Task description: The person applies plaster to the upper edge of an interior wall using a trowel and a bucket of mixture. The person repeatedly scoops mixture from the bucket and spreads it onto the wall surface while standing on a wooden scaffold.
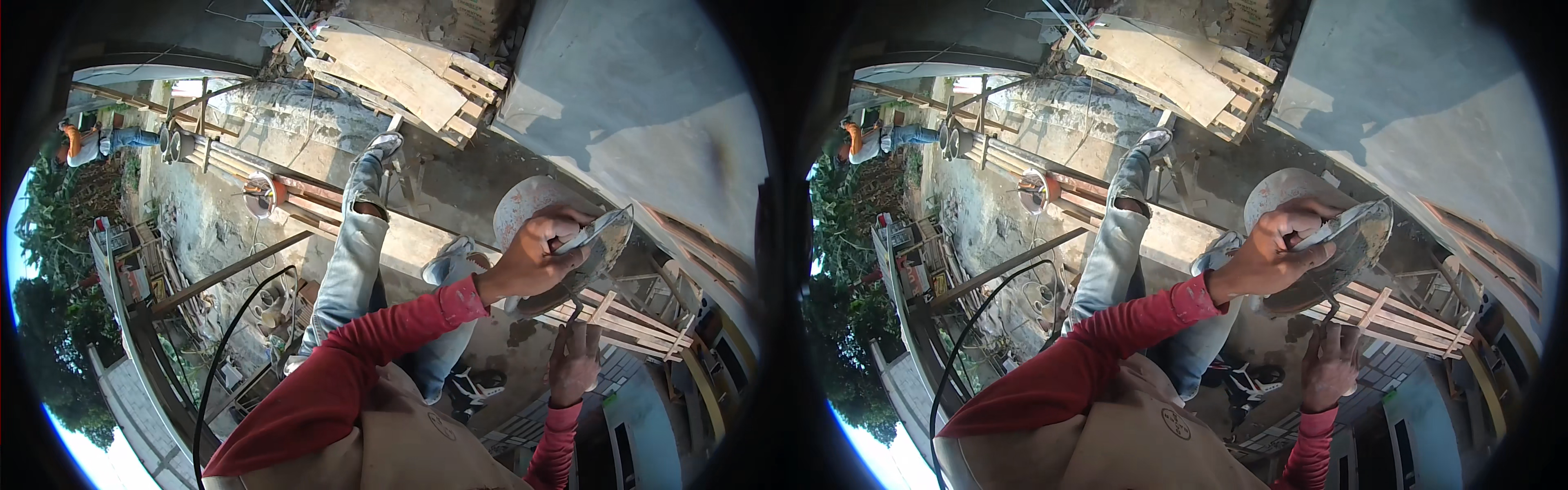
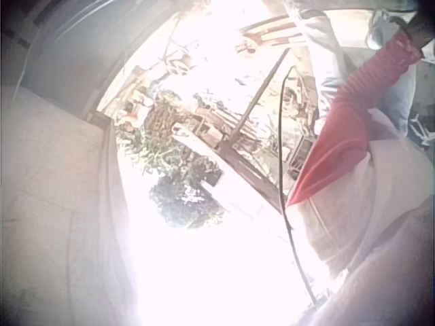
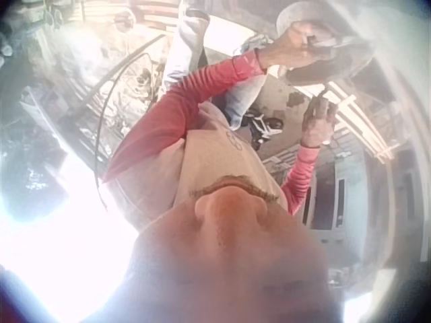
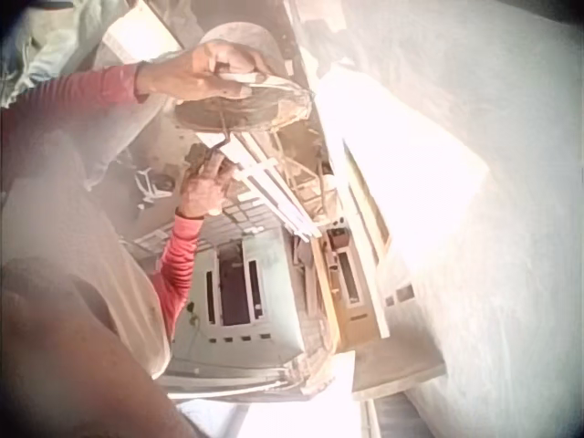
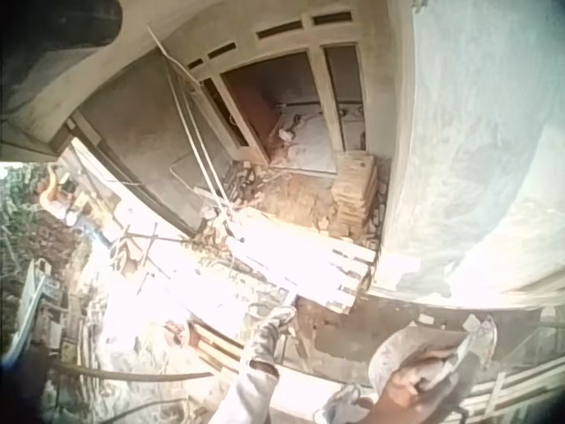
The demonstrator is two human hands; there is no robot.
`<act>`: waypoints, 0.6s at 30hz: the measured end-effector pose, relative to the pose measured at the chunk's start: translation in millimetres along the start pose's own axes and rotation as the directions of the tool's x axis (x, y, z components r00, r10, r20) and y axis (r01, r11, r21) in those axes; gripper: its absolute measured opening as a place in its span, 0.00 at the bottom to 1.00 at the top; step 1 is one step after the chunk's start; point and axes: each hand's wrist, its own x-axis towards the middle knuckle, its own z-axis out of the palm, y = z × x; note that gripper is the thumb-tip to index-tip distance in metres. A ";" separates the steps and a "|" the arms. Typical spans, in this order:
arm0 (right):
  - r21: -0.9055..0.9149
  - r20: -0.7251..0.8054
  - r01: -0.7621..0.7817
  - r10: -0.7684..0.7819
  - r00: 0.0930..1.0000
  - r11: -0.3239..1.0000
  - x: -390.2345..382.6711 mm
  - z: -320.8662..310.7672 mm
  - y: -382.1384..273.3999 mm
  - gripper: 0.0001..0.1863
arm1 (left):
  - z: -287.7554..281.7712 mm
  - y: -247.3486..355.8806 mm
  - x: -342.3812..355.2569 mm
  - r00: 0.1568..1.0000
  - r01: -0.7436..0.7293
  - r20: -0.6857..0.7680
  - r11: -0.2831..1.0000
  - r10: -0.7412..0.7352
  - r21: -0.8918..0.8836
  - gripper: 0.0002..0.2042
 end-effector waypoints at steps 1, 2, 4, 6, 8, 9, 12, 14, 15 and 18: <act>-0.062 -0.051 0.045 -0.049 0.998 0.997 -1.0 1.4 5.8 0.09 | 3.5 -7.4 -0.3 0.999 -0.027 -0.023 0.997 0.025 -0.069 0.04; -0.055 -0.073 0.021 -0.025 0.997 0.998 0.2 1.2 11.6 0.09 | 7.7 -14.6 2.6 0.998 -0.052 -0.040 0.989 0.046 -0.142 0.05; -0.034 -0.080 0.034 -0.036 0.996 0.999 -5.0 -1.8 19.5 0.12 | 6.8 -21.8 11.1 0.994 -0.007 0.105 0.989 0.023 -0.147 0.07; -0.005 -0.042 -0.139 0.139 0.989 0.990 -0.6 -13.8 0.7 0.13 | 0.7 -28.5 20.4 0.980 0.100 0.193 0.963 -0.051 -0.252 0.09; 0.177 0.162 -0.207 0.179 0.970 0.962 15.4 -28.8 -35.5 0.15 | -28.6 -19.7 39.7 0.958 0.068 0.282 0.996 -0.048 -0.061 0.14; 0.244 0.156 -0.200 0.165 0.974 0.949 22.4 -24.6 -50.4 0.14 | -40.0 -26.9 49.4 0.949 0.002 0.314 0.999 0.008 -0.032 0.14; 0.106 0.084 -0.198 0.189 0.978 0.975 40.3 0.6 -66.2 0.09 | -53.6 -2.4 78.8 0.873 -0.073 0.480 0.996 0.087 -0.049 0.12; -0.142 -0.109 -0.049 0.034 0.993 0.989 33.6 -0.9 -64.6 0.13 | -56.6 12.2 91.1 0.835 -0.090 0.536 0.992 0.125 -0.092 0.10; -0.422 -0.083 -0.110 0.083 0.993 0.900 36.1 -1.3 -72.4 0.17 | -57.5 15.4 96.9 0.810 -0.077 0.571 0.989 0.135 -0.124 0.10; -0.337 -0.197 -0.275 0.218 0.956 0.900 81.7 -54.9 -117.9 0.20 | -92.2 44.4 116.9 0.775 -0.072 0.624 0.994 0.105 -0.077 0.09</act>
